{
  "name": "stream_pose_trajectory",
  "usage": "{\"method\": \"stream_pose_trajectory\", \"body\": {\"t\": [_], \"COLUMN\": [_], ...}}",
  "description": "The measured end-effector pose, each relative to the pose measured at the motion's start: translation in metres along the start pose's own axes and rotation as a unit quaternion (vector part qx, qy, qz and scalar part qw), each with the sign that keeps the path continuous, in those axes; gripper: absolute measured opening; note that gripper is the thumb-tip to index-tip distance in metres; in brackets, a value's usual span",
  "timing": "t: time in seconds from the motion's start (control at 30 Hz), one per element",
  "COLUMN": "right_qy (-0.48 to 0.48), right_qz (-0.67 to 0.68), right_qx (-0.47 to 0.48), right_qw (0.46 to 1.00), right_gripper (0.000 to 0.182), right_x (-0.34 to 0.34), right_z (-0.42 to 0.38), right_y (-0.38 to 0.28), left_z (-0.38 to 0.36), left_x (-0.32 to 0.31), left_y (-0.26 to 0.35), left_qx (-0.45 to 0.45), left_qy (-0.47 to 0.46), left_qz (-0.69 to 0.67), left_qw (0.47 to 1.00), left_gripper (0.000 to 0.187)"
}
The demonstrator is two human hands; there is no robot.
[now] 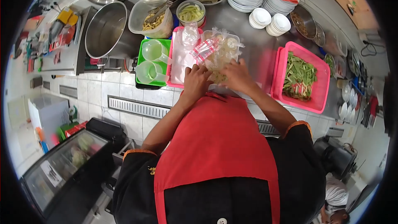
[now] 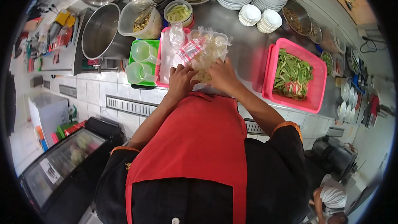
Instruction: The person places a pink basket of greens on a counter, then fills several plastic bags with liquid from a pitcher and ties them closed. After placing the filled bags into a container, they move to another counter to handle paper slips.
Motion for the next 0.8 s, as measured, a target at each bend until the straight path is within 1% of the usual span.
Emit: {"method": "stream_pose_trajectory", "body": {"t": [0.03, 0.1, 0.17, 0.2, 0.27, 0.3, 0.37, 0.4, 0.47, 0.5, 0.57, 0.6, 0.63, 0.67, 0.7, 0.73, 0.77, 0.8], "right_qy": [0.005, 0.008, 0.056, 0.054, 0.06, 0.061, 0.008, 0.009, 0.026, 0.029, 0.048, 0.046, -0.043, -0.128, -0.122, -0.07, -0.022, -0.024], "right_qz": [0.019, 0.036, 0.061, 0.063, 0.031, 0.033, 0.085, 0.088, 0.172, 0.171, 0.123, 0.123, 0.079, 0.033, 0.028, 0.029, 0.032, 0.031], "right_qx": [0.003, 0.016, 0.031, 0.04, 0.059, 0.063, 0.156, 0.159, 0.183, 0.188, 0.079, 0.081, 0.07, 0.059, 0.061, 0.113, 0.165, 0.168], "right_qw": [1.0, 0.999, 0.996, 0.996, 0.996, 0.996, 0.984, 0.983, 0.968, 0.967, 0.988, 0.988, 0.993, 0.989, 0.99, 0.991, 0.986, 0.985], "right_gripper": [0.023, 0.024, 0.021, 0.021, 0.017, 0.017, 0.012, 0.012, 0.002, 0.002, 0.009, 0.009, 0.012, 0.016, 0.016, 0.017, 0.019, 0.019], "right_x": [-0.019, -0.021, -0.012, -0.015, -0.017, -0.017, -0.023, -0.025, -0.021, -0.02, -0.027, -0.034, -0.054, -0.074, -0.084, -0.088, -0.089, -0.079], "right_z": [-0.006, -0.018, -0.028, -0.027, -0.019, -0.018, -0.012, -0.012, -0.009, -0.002, 0.017, 0.022, 0.032, 0.041, 0.046, 0.045, 0.04, 0.038], "right_y": [0.012, 0.026, 0.041, 0.049, 0.063, 0.066, 0.053, 0.052, 0.051, 0.052, 0.069, 0.064, 0.055, 0.053, 0.056, 0.051, 0.046, 0.048], "left_z": [0.003, 0.012, 0.017, 0.019, 0.031, 0.034, 0.036, 0.031, 0.011, 0.003, 0.002, 0.0, 0.0, 0.005, 0.014, 0.022, 0.026, 0.022], "left_x": [-0.011, -0.015, -0.022, -0.026, -0.033, -0.03, -0.027, -0.028, -0.01, -0.007, -0.01, -0.016, -0.023, -0.03, -0.032, -0.034, -0.039, -0.036], "left_y": [0.0, 0.007, 0.017, 0.023, 0.033, 0.037, 0.03, 0.027, 0.021, 0.017, 0.015, 0.015, 0.017, 0.022, 0.025, 0.028, 0.029, 0.03], "left_qx": [-0.002, 0.004, -0.011, -0.001, 0.051, 0.055, 0.082, 0.085, 0.056, 0.093, 0.108, 0.121, 0.123, 0.107, 0.089, 0.072, 0.078, 0.081], "left_qy": [0.015, 0.033, 0.027, 0.027, 0.006, 0.006, -0.041, -0.043, 0.053, 0.048, 0.044, 0.038, 0.039, 0.043, 0.05, 0.055, 0.018, 0.019], "left_qz": [0.003, 0.009, 0.016, 0.018, 0.107, 0.11, 0.062, 0.064, -0.032, -0.007, 0.007, 0.015, 0.014, 0.024, 0.036, 0.049, 0.033, 0.032], "left_qw": [1.0, 0.999, 0.999, 0.999, 0.993, 0.992, 0.994, 0.993, 0.996, 0.994, 0.993, 0.992, 0.992, 0.993, 0.994, 0.995, 0.996, 0.996], "left_gripper": [0.032, 0.031, 0.026, 0.026, 0.02, 0.02, 0.016, 0.016, 0.015, 0.016, 0.015, 0.015, 0.015, 0.013, 0.01, 0.009, 0.01, 0.01]}}
Point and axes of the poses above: each hand's wrist, its own z-axis towards the middle knuckle, its own x-axis out of the back of the hand, y = z × x, the point moved 8 cm from there along z, towards the middle knuckle, and after that the axes turned 15 degrees about -y, right-handed, at the moved point
